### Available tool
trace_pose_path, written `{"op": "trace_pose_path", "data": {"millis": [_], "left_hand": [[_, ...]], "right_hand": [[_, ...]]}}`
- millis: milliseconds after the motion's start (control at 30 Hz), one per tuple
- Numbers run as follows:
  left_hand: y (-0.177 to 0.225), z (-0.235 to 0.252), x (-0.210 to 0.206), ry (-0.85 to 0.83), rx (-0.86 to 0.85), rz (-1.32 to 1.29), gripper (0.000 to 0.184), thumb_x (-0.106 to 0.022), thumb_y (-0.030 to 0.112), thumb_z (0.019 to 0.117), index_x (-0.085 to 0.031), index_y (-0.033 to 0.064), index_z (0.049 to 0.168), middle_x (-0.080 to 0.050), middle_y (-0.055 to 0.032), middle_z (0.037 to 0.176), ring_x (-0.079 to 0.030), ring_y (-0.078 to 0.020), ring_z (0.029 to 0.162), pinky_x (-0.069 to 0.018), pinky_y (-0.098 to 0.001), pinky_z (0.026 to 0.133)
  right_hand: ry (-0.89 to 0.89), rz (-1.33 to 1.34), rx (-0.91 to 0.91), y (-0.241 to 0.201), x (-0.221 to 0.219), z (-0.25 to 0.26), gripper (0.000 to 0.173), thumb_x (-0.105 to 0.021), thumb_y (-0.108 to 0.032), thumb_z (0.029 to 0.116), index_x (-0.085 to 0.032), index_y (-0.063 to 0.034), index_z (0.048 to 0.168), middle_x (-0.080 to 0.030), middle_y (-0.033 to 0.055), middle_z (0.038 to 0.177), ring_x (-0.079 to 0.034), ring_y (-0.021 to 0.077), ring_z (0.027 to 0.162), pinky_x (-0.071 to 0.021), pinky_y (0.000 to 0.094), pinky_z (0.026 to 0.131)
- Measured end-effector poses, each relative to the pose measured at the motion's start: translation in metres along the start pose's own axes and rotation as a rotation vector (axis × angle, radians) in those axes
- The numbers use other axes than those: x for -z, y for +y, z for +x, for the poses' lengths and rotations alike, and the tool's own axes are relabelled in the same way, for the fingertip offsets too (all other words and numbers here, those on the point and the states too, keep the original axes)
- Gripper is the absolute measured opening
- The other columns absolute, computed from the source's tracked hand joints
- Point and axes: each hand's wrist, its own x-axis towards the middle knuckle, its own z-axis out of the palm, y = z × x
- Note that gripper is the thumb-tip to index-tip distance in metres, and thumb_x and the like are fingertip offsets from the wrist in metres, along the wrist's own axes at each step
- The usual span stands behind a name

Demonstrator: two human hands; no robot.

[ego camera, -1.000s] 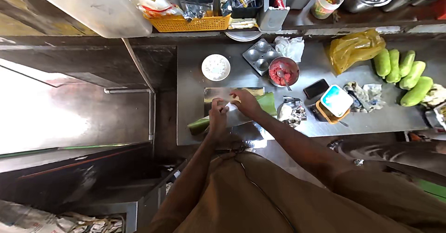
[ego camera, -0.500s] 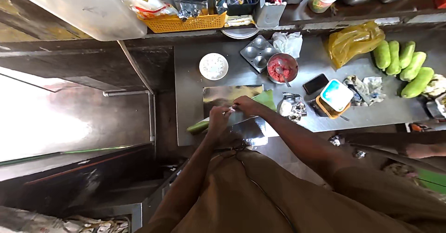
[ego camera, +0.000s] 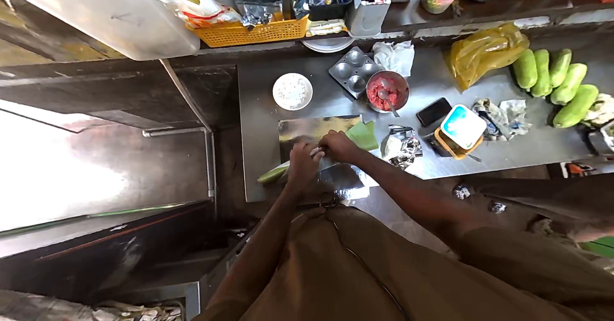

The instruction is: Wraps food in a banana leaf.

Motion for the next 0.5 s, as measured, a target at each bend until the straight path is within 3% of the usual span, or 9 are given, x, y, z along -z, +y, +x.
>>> {"op": "trace_pose_path", "data": {"millis": [133, 233, 333, 400, 500], "left_hand": [[-0.009, -0.004, -0.008, -0.024, 0.005, -0.056, 0.018, -0.065, 0.021, 0.1007, -0.076, 0.0079, 0.101, -0.073, -0.0104, 0.103, -0.07, -0.0266, 0.1, -0.0575, -0.0491, 0.093], [-0.008, 0.006, -0.01, -0.192, 0.168, -0.11, 0.027, -0.055, 0.025, 0.1063, -0.074, 0.0058, 0.11, -0.071, -0.0157, 0.113, -0.067, -0.0315, 0.111, -0.0523, -0.0536, 0.101], [-0.011, 0.018, -0.014, -0.364, 0.229, 0.024, 0.04, -0.043, 0.034, 0.1102, -0.071, 0.0085, 0.124, -0.066, -0.0177, 0.13, -0.059, -0.0377, 0.126, -0.0449, -0.0636, 0.105], [-0.004, 0.019, -0.015, -0.345, 0.21, 0.106, 0.036, -0.047, 0.033, 0.1085, -0.072, 0.0116, 0.123, -0.065, -0.0151, 0.131, -0.058, -0.0372, 0.126, -0.0444, -0.0652, 0.102], [0.0, 0.01, -0.012, -0.157, 0.05, 0.056, 0.029, -0.06, 0.027, 0.1021, -0.07, 0.0112, 0.124, -0.067, -0.0131, 0.127, -0.062, -0.0331, 0.12, -0.0474, -0.0596, 0.102]], "right_hand": [[-0.019, 0.099, -0.017, 0.008, -0.003, 0.002, 0.022, -0.059, -0.031, 0.103, -0.075, -0.016, 0.106, -0.073, 0.0064, 0.104, -0.064, 0.029, 0.109, -0.0473, 0.0595, 0.093], [0.114, -0.045, 0.044, 0.008, -0.002, -0.013, 0.019, -0.068, -0.037, 0.0973, -0.077, -0.0214, 0.104, -0.073, 0.0009, 0.098, -0.063, 0.0249, 0.104, -0.0433, 0.0556, 0.094], [0.157, -0.221, 0.134, 0.013, -0.012, -0.026, 0.023, -0.067, -0.043, 0.0963, -0.076, -0.0221, 0.094, -0.069, -0.0021, 0.096, -0.06, 0.0242, 0.105, -0.0407, 0.0552, 0.093], [0.203, -0.184, 0.109, 0.014, -0.021, -0.031, 0.021, -0.064, -0.038, 0.0982, -0.076, -0.0211, 0.094, -0.069, -0.0021, 0.1, -0.059, 0.0245, 0.107, -0.041, 0.0543, 0.092], [0.205, -0.012, -0.066, 0.012, -0.026, -0.029, 0.022, -0.061, -0.032, 0.101, -0.077, -0.019, 0.097, -0.069, -0.0008, 0.105, -0.058, 0.0268, 0.11, -0.0428, 0.0555, 0.088]]}}
